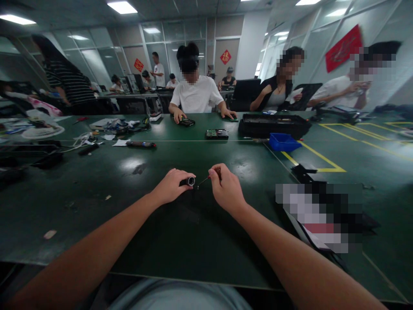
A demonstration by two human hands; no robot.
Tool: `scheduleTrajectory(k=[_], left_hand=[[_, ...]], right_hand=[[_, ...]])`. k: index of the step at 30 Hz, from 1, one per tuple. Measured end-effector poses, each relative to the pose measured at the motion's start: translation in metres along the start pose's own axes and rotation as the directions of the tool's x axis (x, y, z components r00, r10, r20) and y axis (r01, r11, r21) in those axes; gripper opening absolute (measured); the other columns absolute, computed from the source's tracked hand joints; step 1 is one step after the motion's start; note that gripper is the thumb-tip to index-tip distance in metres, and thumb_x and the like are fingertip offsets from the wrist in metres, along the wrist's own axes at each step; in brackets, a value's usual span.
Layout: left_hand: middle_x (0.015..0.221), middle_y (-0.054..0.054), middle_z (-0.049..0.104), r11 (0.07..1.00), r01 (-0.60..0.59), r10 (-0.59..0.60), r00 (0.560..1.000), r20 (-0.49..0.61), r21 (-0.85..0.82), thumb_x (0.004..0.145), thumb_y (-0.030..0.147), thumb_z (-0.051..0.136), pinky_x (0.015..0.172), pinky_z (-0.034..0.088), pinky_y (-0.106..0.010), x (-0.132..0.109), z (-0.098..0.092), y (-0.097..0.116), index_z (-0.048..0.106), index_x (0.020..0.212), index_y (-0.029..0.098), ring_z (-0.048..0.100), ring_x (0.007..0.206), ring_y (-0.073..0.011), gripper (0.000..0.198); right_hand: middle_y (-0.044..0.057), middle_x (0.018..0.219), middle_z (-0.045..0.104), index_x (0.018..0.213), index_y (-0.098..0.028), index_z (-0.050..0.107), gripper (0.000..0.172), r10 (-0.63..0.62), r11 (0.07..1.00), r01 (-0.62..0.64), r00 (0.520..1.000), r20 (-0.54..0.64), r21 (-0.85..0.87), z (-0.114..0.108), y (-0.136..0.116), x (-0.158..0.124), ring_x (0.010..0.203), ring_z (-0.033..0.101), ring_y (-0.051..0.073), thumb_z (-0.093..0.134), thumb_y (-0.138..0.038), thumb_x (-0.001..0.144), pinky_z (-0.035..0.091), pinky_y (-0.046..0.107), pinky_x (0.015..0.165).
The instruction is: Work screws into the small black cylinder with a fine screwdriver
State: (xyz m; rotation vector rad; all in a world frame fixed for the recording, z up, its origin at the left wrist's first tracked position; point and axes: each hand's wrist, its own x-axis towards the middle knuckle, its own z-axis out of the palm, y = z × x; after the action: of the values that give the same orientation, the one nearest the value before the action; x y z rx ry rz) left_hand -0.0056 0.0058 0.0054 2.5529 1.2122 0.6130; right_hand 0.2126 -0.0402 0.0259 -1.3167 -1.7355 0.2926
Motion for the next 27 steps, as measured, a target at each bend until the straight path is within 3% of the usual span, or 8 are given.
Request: scheduleTrajectory(k=[3,6,11,18,23,27], left_hand=[[0.119,-0.006,0.068,0.995,0.043,-0.050,0.996,-0.073,-0.095,0.088,0.026,0.068,0.102,0.044,-0.044,0.000,0.001,0.000,0.066,0.115,0.022,0.060,0.112,-0.0253,0.028],[0.121,-0.008,0.065,0.972,0.103,-0.136,0.980,-0.146,-0.213,0.090,0.026,0.064,0.101,0.046,-0.040,0.000,0.001,0.000,0.061,0.121,0.020,0.060,0.113,-0.0246,0.032],[0.120,-0.010,0.063,0.946,0.189,-0.230,0.964,-0.136,-0.262,0.096,0.034,0.053,0.095,0.049,-0.040,-0.001,-0.003,0.005,0.050,0.130,0.019,0.061,0.107,-0.0241,0.037],[0.105,-0.008,0.066,0.994,0.107,-0.107,0.993,0.050,-0.005,0.094,0.046,0.056,0.080,0.051,-0.038,-0.001,-0.002,0.018,0.060,0.111,0.019,0.063,0.095,-0.0259,0.032],[0.115,-0.010,0.065,0.976,-0.030,0.012,0.996,0.083,0.216,0.098,0.034,0.051,0.088,0.050,-0.039,0.000,0.009,0.022,0.059,0.122,0.017,0.060,0.106,-0.0265,0.030],[0.107,-0.010,0.064,0.926,-0.065,0.021,0.993,0.120,0.372,0.100,0.032,0.043,0.079,0.051,-0.037,0.000,0.016,0.027,0.062,0.124,0.020,0.061,0.097,-0.0257,0.033]], right_hand=[[0.003,0.076,0.068,0.089,-0.023,0.056,0.021,0.007,1.000,-0.007,1.000,0.002,0.002,0.001,0.001,0.000,0.068,0.062,0.020,0.044,-0.038,0.098,0.042,0.032,0.065],[0.003,0.076,0.068,0.090,-0.023,0.057,0.022,0.017,1.000,-0.017,1.000,-0.001,0.012,0.001,0.001,0.000,0.069,0.062,0.020,0.045,-0.039,0.098,0.043,0.032,0.066],[0.004,0.077,0.068,0.090,-0.023,0.058,0.022,0.034,0.999,-0.034,0.999,-0.018,0.031,0.000,0.000,-0.001,0.070,0.064,0.021,0.045,-0.039,0.098,0.044,0.034,0.068],[0.005,0.080,0.070,0.092,-0.023,0.058,0.020,0.042,0.999,-0.040,0.998,-0.041,0.034,-0.002,0.001,0.002,0.075,0.066,0.022,0.046,-0.038,0.098,0.045,0.034,0.070],[0.004,0.078,0.069,0.092,-0.022,0.058,0.020,0.027,0.999,-0.026,0.997,-0.073,0.023,-0.002,0.004,0.003,0.072,0.065,0.021,0.046,-0.038,0.098,0.044,0.033,0.068],[0.004,0.076,0.068,0.091,-0.021,0.058,0.021,0.026,1.000,-0.024,0.996,-0.080,0.020,-0.001,0.005,0.003,0.071,0.065,0.020,0.046,-0.038,0.097,0.043,0.032,0.066]])
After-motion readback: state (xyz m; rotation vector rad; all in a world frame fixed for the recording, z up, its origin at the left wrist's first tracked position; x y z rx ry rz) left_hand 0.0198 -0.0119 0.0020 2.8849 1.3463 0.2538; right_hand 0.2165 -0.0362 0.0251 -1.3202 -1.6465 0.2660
